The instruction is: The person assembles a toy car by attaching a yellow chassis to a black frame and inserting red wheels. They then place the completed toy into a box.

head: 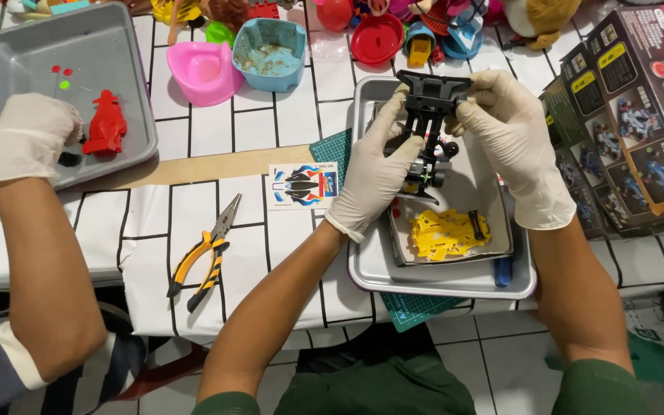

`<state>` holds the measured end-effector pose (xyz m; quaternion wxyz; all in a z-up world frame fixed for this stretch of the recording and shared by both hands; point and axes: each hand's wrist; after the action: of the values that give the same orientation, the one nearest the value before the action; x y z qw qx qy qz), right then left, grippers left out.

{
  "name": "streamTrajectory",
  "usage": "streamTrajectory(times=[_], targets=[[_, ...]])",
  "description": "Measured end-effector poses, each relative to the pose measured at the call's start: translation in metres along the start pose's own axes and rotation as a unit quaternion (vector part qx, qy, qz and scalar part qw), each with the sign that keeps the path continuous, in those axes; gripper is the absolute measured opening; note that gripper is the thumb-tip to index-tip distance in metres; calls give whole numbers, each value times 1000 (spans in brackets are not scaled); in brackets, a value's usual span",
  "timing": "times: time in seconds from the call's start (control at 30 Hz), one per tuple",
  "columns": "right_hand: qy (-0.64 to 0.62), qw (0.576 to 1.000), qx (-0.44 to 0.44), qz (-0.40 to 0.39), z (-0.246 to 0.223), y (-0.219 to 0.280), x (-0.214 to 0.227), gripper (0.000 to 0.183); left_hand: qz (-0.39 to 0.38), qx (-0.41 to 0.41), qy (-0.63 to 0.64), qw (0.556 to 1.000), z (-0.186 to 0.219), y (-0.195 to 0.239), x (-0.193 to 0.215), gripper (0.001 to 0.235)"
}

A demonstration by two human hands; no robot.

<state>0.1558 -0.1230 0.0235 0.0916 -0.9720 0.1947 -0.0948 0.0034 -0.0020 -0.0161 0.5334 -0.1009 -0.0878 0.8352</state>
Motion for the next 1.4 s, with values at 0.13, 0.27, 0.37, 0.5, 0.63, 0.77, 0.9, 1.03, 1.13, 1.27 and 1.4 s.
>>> streamTrajectory(times=[0.13,0.27,0.37,0.5,0.63,0.77,0.9,1.03,1.13,1.27,1.4], targets=[[-20,999,-25,5,3,1,3,30,1,1,1,1000,0,1,-2,66],[4,999,-10,-33,-1,1,7,36,7,-4,32,999,2,1,-2,64],[149,988,26,-36,-18,2,9,35,32,13,16,999,-3,-1,2,65],[554,826,-61,-87,1,-4,30,27,80,35,23,996,-2,-6,8,67],[665,736,-58,-112,19,2,22,29,62,1,38,997,-23,-10,19,63],[748,642,-83,-147,35,0,19,29,68,-10,38,997,-14,-8,21,60],[683,714,-100,-117,3,-3,14,28,63,2,69,996,-8,-4,18,61],[551,829,93,-4,14,10,31,27,58,-11,73,996,-6,-2,19,59],[409,905,115,6,-31,15,5,14,56,-20,65,996,6,2,15,58],[340,925,171,-14,-57,7,-24,24,49,-41,48,997,14,2,8,56],[290,940,180,-10,-63,6,-39,20,29,-50,94,994,-1,-5,11,48]])
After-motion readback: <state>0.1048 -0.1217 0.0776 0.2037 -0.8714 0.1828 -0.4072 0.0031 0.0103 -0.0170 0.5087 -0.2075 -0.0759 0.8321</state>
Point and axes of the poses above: each hand's wrist, its own y-axis away from the middle knuckle, its own x-axis out of the back of the hand, z = x × y, and after that the axes turned 13 degrees about -z, right-handed
